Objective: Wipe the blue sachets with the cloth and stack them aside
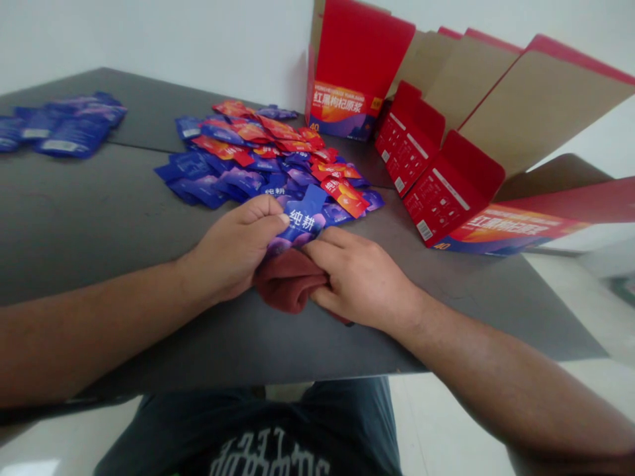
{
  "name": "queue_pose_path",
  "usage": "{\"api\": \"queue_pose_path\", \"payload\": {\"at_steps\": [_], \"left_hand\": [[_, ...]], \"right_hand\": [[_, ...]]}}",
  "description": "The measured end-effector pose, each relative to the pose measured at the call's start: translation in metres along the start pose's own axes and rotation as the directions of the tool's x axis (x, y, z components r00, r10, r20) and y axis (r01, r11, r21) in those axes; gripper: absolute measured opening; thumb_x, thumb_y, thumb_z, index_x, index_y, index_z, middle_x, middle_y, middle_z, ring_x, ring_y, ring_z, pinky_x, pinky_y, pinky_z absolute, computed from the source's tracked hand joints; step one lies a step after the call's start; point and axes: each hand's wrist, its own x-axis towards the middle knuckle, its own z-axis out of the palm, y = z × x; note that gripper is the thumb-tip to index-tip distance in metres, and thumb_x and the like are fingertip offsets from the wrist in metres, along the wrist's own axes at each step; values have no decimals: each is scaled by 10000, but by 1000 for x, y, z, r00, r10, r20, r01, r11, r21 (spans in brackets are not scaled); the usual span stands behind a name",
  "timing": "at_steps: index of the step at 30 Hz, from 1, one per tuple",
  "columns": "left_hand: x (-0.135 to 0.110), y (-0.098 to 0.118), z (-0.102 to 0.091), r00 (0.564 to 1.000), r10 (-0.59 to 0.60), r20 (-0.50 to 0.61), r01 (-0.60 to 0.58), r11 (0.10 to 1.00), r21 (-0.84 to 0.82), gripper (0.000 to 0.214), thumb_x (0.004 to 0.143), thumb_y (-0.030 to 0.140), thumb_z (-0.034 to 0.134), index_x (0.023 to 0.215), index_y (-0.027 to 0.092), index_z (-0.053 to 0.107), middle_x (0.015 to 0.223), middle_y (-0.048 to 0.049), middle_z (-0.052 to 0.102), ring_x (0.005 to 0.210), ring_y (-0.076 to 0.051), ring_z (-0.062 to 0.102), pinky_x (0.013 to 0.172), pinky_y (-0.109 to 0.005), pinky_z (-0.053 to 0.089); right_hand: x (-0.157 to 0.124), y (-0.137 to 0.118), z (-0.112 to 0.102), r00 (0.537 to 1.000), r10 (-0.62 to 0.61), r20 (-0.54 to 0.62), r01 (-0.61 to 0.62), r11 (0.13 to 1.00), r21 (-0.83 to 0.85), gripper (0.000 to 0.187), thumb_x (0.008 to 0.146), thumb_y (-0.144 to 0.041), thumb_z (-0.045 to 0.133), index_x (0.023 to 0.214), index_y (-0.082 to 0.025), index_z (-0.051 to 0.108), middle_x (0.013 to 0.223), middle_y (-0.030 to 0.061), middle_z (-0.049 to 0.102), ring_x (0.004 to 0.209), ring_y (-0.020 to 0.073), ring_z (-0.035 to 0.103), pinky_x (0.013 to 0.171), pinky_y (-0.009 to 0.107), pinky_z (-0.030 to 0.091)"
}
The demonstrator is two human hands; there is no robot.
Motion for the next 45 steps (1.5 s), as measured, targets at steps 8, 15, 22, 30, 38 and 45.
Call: {"api": "queue_pose_path", "payload": {"at_steps": [8,15,22,30,38,45], "left_hand": [[1,1,-1,999,3,-44,-2,1000,29,155,796,138,672,724,181,542,580,45,485,476,-74,421,459,-192,330],[4,3,0,999,-35,-10,34,997,-75,186,788,89,647,712,183,505,610,40,473,498,-85,467,471,-189,362],[7,4,-4,999,-34,10,35,991,-126,189,807,84,634,716,187,504,586,37,464,469,-94,461,453,-203,372],[5,4,-3,998,-64,-5,63,989,-132,181,815,79,627,728,187,511,588,32,471,462,-101,478,441,-203,371],[5,3,-2,999,-34,-3,33,991,-132,184,802,81,649,724,182,517,593,37,471,472,-92,473,453,-195,376],[-2,2,2,999,-12,30,13,999,-44,154,782,104,661,737,186,538,629,26,534,525,-103,506,483,-199,403]], "right_hand": [[1,-3,3,998,-63,-1,63,997,-37,154,923,-304,640,1049,-216,646,1023,55,637,945,231,607,771,334,458],[1,3,3,998,12,-61,-13,1000,-17,165,900,-283,646,1041,-197,644,1015,67,632,932,230,595,778,340,460],[1,10,3,992,38,-117,-36,999,16,147,880,-250,641,1016,-195,633,981,62,621,927,231,580,799,344,466],[2,14,1,997,13,-74,-12,1000,17,138,878,-261,650,1002,-202,639,963,52,610,906,223,578,770,334,450],[2,14,-1,999,-1,-40,2,1000,12,130,879,-277,648,989,-208,636,985,56,623,926,229,585,782,334,455],[4,4,0,996,21,-92,-22,1000,-8,144,888,-273,632,1017,-207,632,1009,72,628,941,238,586,807,343,476]]}}
